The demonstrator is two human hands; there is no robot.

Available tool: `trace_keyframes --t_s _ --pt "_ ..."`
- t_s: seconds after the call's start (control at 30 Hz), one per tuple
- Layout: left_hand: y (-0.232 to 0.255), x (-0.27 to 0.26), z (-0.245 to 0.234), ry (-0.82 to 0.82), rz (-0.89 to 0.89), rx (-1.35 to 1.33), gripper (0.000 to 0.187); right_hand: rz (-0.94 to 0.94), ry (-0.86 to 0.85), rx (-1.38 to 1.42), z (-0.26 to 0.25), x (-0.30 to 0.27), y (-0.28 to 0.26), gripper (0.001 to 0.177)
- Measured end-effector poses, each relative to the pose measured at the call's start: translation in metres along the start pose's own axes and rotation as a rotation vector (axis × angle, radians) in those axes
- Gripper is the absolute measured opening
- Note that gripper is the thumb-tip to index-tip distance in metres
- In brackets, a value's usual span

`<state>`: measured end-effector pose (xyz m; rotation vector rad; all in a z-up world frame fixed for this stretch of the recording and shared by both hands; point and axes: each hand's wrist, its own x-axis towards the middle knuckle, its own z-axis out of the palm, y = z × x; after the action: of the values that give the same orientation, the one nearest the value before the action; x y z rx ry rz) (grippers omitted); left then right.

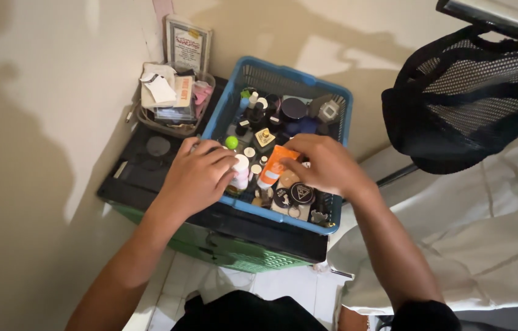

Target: The person sorts and arranges small personal items in a blue basket and on a nearby surface. They pick up and place down bottles, a pink case, a small book, and other miscellaneous objects, moving them between the basket and the surface.

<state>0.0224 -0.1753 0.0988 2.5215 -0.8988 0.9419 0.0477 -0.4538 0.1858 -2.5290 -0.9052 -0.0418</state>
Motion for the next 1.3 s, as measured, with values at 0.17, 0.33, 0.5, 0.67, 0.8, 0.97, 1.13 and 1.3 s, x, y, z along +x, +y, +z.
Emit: trace_keyframes --t_s 0.17,0.33,0.5,0.67,0.8,0.97,1.13,1.3 --pt "-0.009 0.001 0.015 0.035 0.053 -0.018 0.018 -0.015 0.09 -0.092 -0.005 -0.003 0.008 0.015" --pt "-0.012 0.003 0.018 0.02 0.071 -0.027 0.019 -0.08 0.09 -0.203 0.009 0.001 0.004 0.017" --pt "-0.016 0.002 0.019 0.023 0.074 -0.029 0.017 -0.132 0.106 -0.345 0.015 0.0 0.007 0.014" --pt "-0.017 0.001 0.022 0.061 0.088 -0.044 0.017 -0.085 0.118 -0.263 0.014 0.001 0.02 0.014" --pt "-0.017 0.001 0.021 0.048 0.094 -0.042 0.017 -0.077 0.082 -0.274 0.01 0.001 0.022 0.013" --pt "-0.009 0.002 0.017 0.019 0.083 -0.042 0.031 -0.081 0.086 -0.278 0.024 0.007 0.027 0.013" --pt "-0.012 0.0 0.018 0.008 0.062 -0.043 0.021 -0.066 0.049 -0.282 0.022 0.006 0.02 0.015" --pt "-0.013 0.0 0.02 0.023 0.045 -0.033 0.02 -0.066 0.033 -0.259 0.017 0.008 0.016 0.021"
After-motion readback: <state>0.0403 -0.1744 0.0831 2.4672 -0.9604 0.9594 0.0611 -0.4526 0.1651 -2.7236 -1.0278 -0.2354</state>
